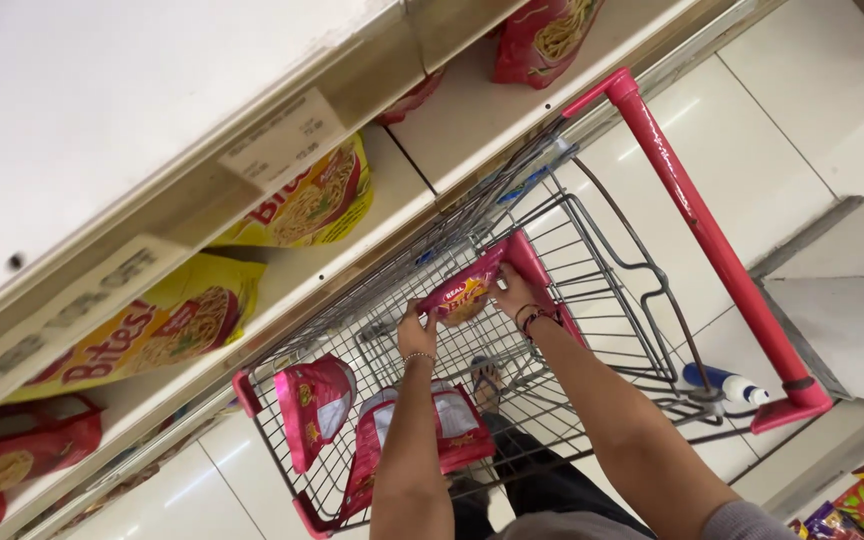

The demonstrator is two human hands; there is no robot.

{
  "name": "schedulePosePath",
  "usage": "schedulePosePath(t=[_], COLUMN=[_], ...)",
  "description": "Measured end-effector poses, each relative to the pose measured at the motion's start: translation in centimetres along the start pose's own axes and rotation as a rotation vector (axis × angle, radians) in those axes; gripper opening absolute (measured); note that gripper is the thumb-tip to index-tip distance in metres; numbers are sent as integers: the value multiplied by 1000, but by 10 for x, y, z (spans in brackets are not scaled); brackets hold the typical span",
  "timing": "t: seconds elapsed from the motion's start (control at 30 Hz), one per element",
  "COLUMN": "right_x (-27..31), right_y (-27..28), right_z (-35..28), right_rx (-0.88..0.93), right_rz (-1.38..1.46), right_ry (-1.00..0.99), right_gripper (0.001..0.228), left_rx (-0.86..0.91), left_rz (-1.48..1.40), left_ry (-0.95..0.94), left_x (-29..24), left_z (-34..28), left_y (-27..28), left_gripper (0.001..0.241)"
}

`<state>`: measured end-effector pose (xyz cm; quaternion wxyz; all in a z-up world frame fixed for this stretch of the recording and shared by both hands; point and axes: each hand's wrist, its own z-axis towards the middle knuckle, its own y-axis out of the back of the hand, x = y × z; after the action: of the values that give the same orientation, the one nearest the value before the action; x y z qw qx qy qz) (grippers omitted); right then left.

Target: Picking up various snack packages from shelves and placing them into a shopping cart.

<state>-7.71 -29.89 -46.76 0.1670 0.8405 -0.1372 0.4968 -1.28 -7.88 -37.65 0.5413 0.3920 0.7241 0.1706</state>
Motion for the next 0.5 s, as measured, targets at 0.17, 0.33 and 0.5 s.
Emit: schedulePosePath(t=[0.17, 0.33, 0.5], right_x=[55, 45, 116], right_y=[1, -12, -17], right_z=[-53, -75, -122], right_rx=[-55, -105, -232], right_rz=[-77, -20, 26], right_ry=[-49, 81, 372], right_gripper=[46, 49, 56], left_rx=[-187, -258, -354], left_rz=[-280, -458, -413], left_ry=[-131, -266, -348], left_x=[15, -21, -62], left_z=[-18, -58, -106], left_y=[-8, 42, 104], left_gripper=[35, 38, 39])
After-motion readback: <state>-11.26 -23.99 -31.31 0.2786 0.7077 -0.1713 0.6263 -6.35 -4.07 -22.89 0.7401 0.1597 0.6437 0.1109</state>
